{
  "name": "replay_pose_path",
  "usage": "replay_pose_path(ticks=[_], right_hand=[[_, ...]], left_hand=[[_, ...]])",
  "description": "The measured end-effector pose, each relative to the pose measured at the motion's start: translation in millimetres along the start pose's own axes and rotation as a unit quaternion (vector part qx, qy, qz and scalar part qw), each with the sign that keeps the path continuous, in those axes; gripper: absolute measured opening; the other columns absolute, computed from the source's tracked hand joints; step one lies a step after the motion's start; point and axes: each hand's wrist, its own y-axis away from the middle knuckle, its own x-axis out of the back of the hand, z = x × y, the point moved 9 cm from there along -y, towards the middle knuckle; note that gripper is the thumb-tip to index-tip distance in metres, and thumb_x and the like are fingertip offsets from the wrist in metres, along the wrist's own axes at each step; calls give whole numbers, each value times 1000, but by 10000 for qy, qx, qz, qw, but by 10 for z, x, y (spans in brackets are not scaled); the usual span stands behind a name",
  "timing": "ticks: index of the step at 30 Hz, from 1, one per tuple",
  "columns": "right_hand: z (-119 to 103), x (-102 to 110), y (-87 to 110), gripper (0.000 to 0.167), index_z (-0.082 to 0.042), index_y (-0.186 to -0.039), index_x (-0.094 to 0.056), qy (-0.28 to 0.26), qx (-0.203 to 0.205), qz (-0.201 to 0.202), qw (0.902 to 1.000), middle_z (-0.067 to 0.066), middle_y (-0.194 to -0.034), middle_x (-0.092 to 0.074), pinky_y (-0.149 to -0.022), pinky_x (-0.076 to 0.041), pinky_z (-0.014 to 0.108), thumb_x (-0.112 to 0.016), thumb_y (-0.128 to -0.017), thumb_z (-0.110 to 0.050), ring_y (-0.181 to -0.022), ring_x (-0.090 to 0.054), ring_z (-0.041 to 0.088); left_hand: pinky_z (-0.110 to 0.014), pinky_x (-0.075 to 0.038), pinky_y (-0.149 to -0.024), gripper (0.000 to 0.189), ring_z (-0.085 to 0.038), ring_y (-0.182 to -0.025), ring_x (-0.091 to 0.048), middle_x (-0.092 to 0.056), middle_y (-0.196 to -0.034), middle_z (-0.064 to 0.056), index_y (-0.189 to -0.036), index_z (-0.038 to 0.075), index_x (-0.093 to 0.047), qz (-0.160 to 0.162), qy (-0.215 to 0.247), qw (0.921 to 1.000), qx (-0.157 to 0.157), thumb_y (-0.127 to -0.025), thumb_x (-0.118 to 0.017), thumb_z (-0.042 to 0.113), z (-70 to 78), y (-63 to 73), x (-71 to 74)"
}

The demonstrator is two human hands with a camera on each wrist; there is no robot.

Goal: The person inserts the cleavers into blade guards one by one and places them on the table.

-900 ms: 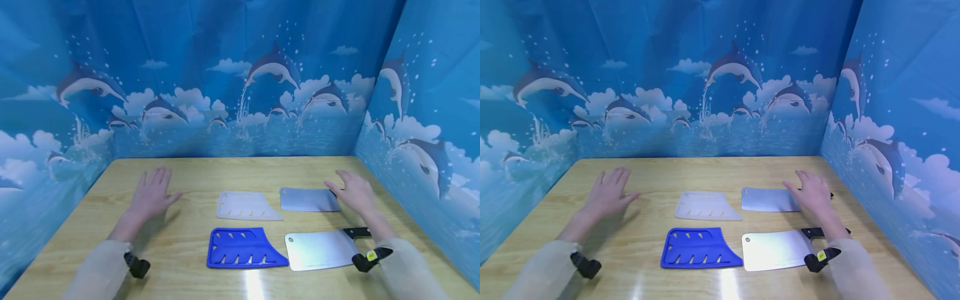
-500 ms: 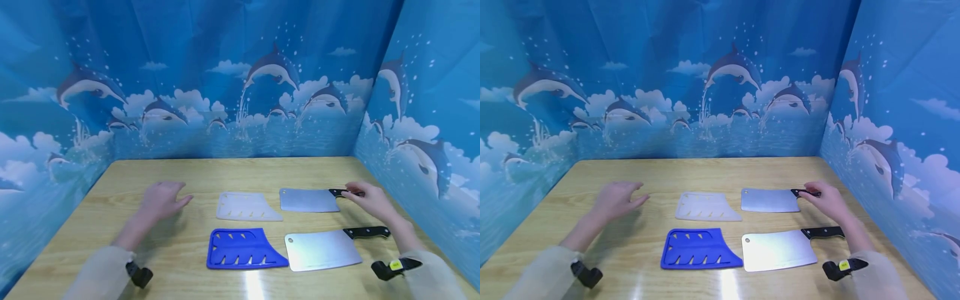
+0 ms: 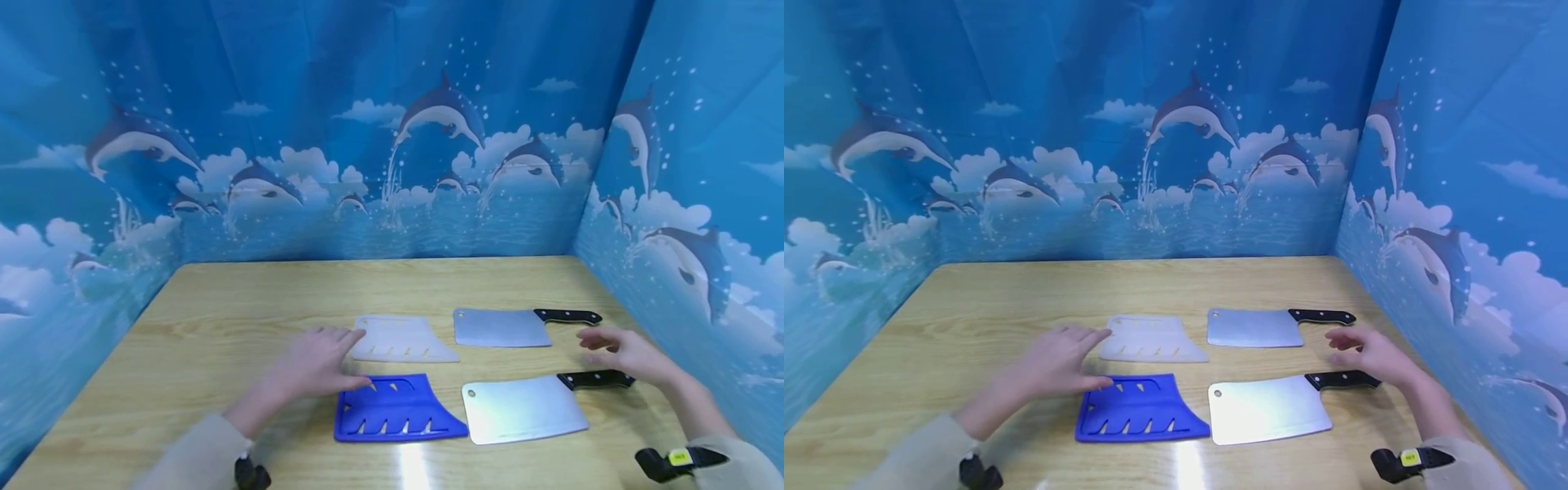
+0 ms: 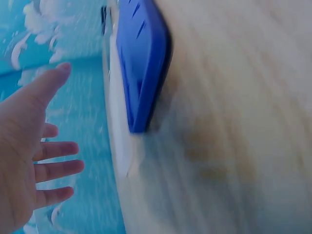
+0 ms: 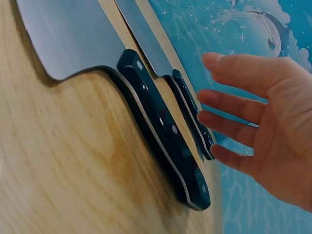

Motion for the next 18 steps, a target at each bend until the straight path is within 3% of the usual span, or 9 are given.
replay_pose_path(ticks=[4, 9, 18], right_hand=[[54, -89, 48, 45, 10, -120, -53, -327, 335, -391, 9981, 20, -108, -61, -77, -49, 35, -66, -84, -14, -92, -58, 6], [111, -209, 79, 44, 16, -118, -50, -787, 567, -932, 9909, 23, -105, -61, -72, -50, 25, -65, -84, -7, -90, -59, 5], [134, -314, 91, 48, 9, -119, -53, -741, 294, -1315, 9881, 20, -108, -61, -74, -47, 24, -69, -81, -15, -92, -55, 4]], left_hand=[[-47, -40, -93, 91, -27, -114, -51, -54, -126, -10, -135, 8, -45, -438, 122, 9987, -221, -71, -57, 71, 197, -14, -148], [-47, -38, -95, 100, -26, -117, -45, -48, -130, -9, -140, 10, -38, -918, 342, 9944, -394, -67, -56, 77, 401, -9, -327], [-48, -34, -97, 111, -26, -120, -40, -44, -131, -12, -144, 13, -32, -1261, 225, 9900, -594, -61, -53, 83, 599, 35, -531]])
